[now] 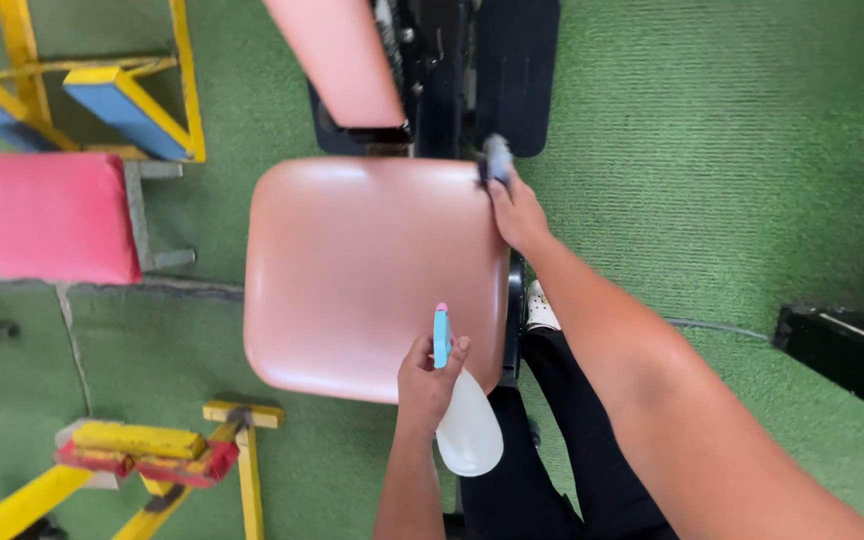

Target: The person is cleaning various parts of a gym exercise machine using a spray bottle and a cloth.

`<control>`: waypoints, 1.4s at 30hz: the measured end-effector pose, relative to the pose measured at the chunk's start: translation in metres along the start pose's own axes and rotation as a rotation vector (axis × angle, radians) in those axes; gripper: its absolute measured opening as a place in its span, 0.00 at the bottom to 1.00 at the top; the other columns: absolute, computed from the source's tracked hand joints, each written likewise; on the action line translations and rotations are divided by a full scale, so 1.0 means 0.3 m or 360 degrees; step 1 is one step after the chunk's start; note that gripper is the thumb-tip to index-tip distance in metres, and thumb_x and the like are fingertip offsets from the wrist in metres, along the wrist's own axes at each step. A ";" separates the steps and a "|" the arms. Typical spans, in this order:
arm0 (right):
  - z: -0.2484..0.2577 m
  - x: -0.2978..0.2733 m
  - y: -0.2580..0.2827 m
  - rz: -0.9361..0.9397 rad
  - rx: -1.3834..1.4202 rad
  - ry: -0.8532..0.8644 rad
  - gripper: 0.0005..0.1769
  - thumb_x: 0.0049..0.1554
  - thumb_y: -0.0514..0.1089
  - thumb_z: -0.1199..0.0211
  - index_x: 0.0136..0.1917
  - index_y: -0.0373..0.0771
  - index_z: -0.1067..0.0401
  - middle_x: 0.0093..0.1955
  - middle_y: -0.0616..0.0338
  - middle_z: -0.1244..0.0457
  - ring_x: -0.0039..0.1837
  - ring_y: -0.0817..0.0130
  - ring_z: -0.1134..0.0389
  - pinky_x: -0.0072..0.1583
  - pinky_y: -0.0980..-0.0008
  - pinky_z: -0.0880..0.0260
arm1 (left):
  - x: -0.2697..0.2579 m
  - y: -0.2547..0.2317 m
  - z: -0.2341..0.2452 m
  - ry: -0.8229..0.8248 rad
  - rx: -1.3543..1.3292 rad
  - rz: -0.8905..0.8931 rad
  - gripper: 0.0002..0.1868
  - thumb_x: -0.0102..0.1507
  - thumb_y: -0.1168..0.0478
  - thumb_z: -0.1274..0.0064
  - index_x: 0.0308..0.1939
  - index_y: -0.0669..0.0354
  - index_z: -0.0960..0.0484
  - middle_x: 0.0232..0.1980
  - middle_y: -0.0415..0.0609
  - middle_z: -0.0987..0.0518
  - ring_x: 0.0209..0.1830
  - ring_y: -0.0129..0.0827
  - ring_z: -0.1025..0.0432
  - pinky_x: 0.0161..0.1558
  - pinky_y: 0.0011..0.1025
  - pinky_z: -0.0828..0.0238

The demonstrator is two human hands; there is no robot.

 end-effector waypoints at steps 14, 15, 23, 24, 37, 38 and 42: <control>-0.491 -1.027 -0.417 -0.0188 0.0579 0.0158 0.27 0.66 0.52 0.51 0.71 0.34 0.41 0.60 0.38 0.35 0.61 0.45 0.33 0.61 0.52 0.35 | -0.287 0.403 0.174 -0.0283 -0.0158 -0.0253 0.20 0.58 0.51 0.33 0.45 0.63 0.16 0.36 0.41 0.19 0.34 0.22 0.29 0.38 0.25 0.29; -0.588 -1.062 -0.483 -0.0355 0.0695 0.0396 0.25 0.69 0.54 0.49 0.68 0.31 0.36 0.59 0.38 0.34 0.59 0.50 0.32 0.61 0.52 0.34 | -0.329 0.434 0.194 -0.0305 -0.0276 -0.0252 0.21 0.59 0.51 0.33 0.45 0.64 0.16 0.37 0.42 0.19 0.35 0.22 0.29 0.39 0.25 0.29; -0.499 -1.133 0.169 0.0348 0.0545 0.0764 0.21 0.65 0.48 0.48 0.69 0.42 0.33 0.57 0.52 0.31 0.61 0.60 0.32 0.65 0.61 0.35 | -0.780 0.396 0.444 -0.0770 -0.0531 -0.0225 0.23 0.60 0.49 0.36 0.51 0.62 0.16 0.40 0.42 0.19 0.37 0.23 0.29 0.41 0.26 0.29; -0.455 -1.092 0.235 0.0539 0.0525 0.0637 0.21 0.66 0.48 0.48 0.69 0.40 0.32 0.57 0.51 0.30 0.61 0.59 0.31 0.65 0.60 0.35 | -0.813 0.371 0.459 -0.0796 -0.0595 -0.0278 0.24 0.59 0.49 0.36 0.52 0.61 0.17 0.41 0.41 0.18 0.37 0.23 0.28 0.41 0.25 0.29; 0.120 -0.441 0.483 0.0714 -0.0072 0.0356 0.23 0.65 0.46 0.45 0.72 0.39 0.34 0.52 0.51 0.32 0.51 0.61 0.31 0.54 0.63 0.31 | -0.622 0.081 0.196 -0.0859 -0.0520 -0.0224 0.31 0.55 0.48 0.31 0.55 0.64 0.19 0.35 0.42 0.22 0.30 0.23 0.34 0.34 0.24 0.31; 0.142 -0.407 0.511 0.0970 -0.0333 0.0345 0.25 0.64 0.45 0.45 0.74 0.39 0.36 0.57 0.46 0.33 0.57 0.55 0.32 0.59 0.59 0.33 | -0.554 0.033 0.149 -0.0801 -0.0607 -0.0267 0.33 0.55 0.48 0.32 0.57 0.65 0.21 0.37 0.40 0.21 0.30 0.22 0.31 0.34 0.25 0.29; 0.110 -0.248 0.440 0.1852 -0.0959 0.0699 0.34 0.60 0.41 0.45 0.79 0.37 0.42 0.77 0.32 0.47 0.77 0.36 0.46 0.75 0.52 0.45 | -0.219 -0.065 -0.093 -0.0740 -0.0716 -0.0248 0.37 0.53 0.47 0.27 0.56 0.69 0.21 0.38 0.45 0.22 0.35 0.25 0.29 0.38 0.27 0.27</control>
Point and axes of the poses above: each hand's wrist, its own x-axis towards the middle knuckle, its own z-axis out of the back of the hand, y = z × x, the point moved 6 cm from there along x, towards the middle knuckle
